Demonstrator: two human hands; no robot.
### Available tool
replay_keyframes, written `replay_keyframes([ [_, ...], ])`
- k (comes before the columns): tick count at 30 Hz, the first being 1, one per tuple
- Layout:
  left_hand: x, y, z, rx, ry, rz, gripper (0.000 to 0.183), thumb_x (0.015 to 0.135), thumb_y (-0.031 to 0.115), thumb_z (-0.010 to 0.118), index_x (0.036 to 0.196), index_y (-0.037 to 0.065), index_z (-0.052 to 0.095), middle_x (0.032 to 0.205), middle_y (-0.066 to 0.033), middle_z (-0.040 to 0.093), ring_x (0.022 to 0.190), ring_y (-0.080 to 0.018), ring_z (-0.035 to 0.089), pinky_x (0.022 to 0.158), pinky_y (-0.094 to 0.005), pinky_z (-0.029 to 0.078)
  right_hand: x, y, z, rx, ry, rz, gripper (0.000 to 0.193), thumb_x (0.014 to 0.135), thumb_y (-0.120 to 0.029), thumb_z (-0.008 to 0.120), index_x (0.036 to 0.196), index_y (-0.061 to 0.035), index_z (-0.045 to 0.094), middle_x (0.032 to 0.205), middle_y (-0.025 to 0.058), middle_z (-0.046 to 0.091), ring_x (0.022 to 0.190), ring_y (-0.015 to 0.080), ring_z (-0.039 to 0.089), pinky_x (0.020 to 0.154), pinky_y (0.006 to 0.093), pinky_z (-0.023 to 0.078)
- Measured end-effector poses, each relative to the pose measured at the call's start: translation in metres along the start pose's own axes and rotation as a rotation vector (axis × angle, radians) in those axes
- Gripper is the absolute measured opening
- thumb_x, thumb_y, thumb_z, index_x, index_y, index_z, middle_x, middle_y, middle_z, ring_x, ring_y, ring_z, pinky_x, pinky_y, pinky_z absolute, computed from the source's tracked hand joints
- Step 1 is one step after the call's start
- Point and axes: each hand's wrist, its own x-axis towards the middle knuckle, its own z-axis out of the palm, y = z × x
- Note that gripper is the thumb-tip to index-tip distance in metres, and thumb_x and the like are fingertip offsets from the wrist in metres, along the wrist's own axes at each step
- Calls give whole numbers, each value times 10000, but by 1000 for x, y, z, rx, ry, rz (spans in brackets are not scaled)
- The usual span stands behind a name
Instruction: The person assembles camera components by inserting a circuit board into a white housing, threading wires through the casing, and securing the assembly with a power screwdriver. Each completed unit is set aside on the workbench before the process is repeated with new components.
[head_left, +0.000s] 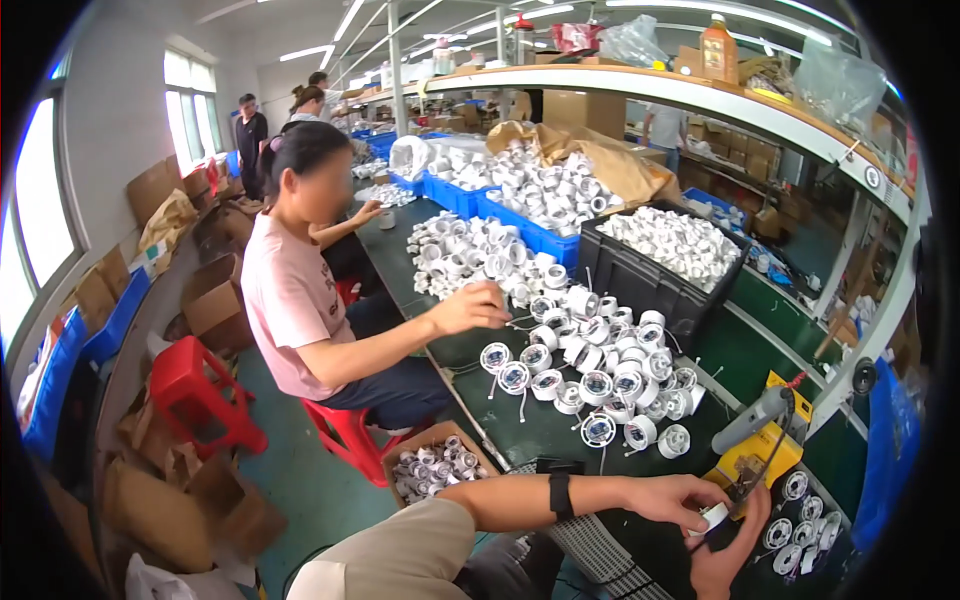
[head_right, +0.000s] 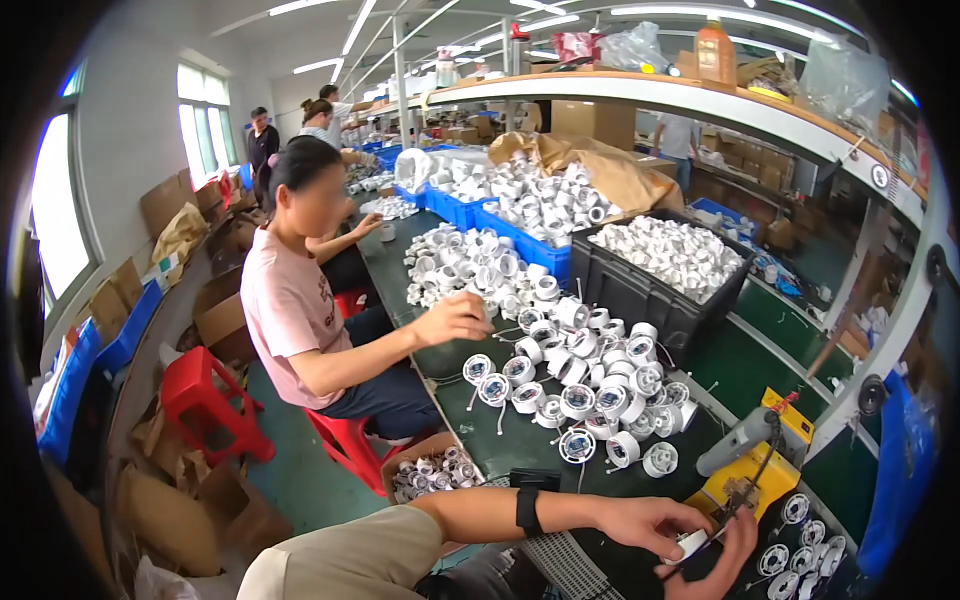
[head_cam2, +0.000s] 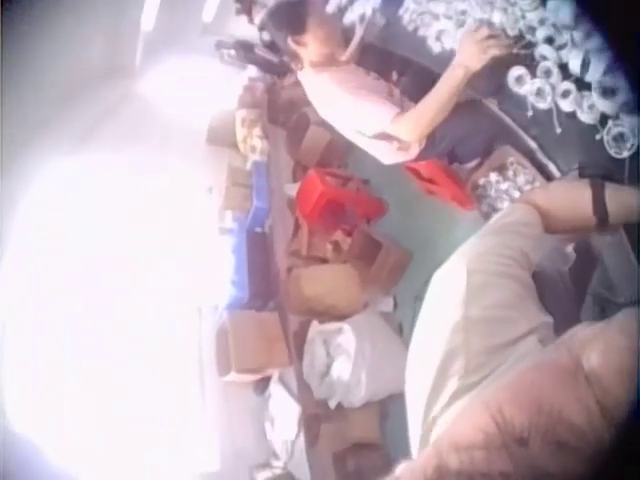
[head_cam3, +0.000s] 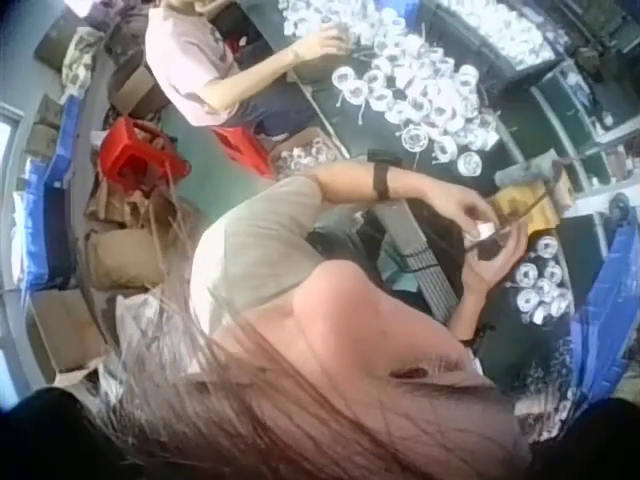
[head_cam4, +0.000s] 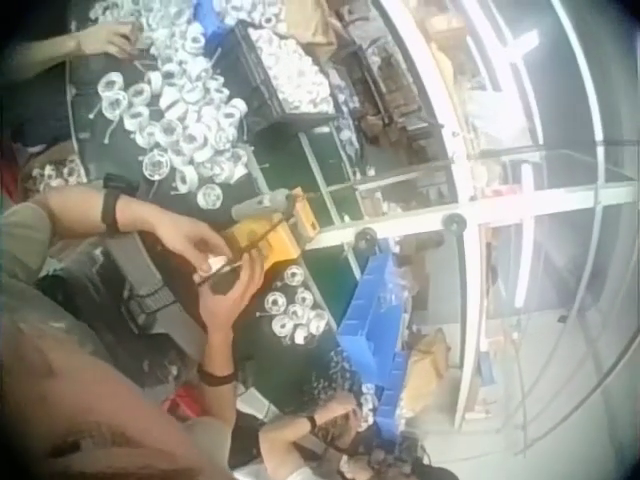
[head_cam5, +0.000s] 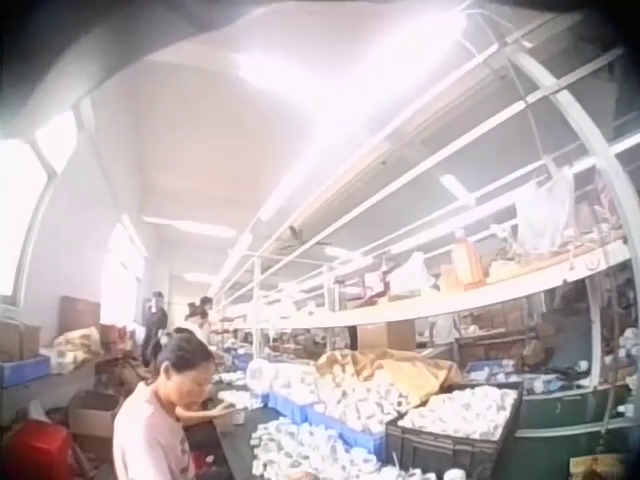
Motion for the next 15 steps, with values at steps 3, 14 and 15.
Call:
replay_keyframes([
  [3, 0, -7, -4, 53, 103, 11, 524, 779, 35, 684, 1256, 34, 466, 1051, -51, 543, 854, -97, 531, 741, -236, 470, 1, 20, 7, 355, 108, 311, 439, 902, -130, 535, 1294, 42, 439, 1230, 165, 531, 1089, 264, 546, 923, 356, 436],
  [14, -2, -4, -2, -49, 137, 65, 552, 715, -65, 653, 1220, 41, 456, 1048, -64, 565, 974, -140, 567, 782, -278, 497, -22, 65, 12, 758, -68, 732, 160, 946, -147, 546, 1005, -5, 593, 737, -38, 543, 603, 25, 436, 532, 179, 308],
  [15, -6, 1, -3, -30, 159, 33, 561, 716, -62, 646, 1232, 45, 454, 1073, -64, 558, 995, -144, 559, 801, -281, 491, -21, 60, 13, 825, -29, 788, 175, 944, -148, 553, 1028, 1, 586, 734, -25, 526, 609, 39, 445, 536, 190, 323],
])
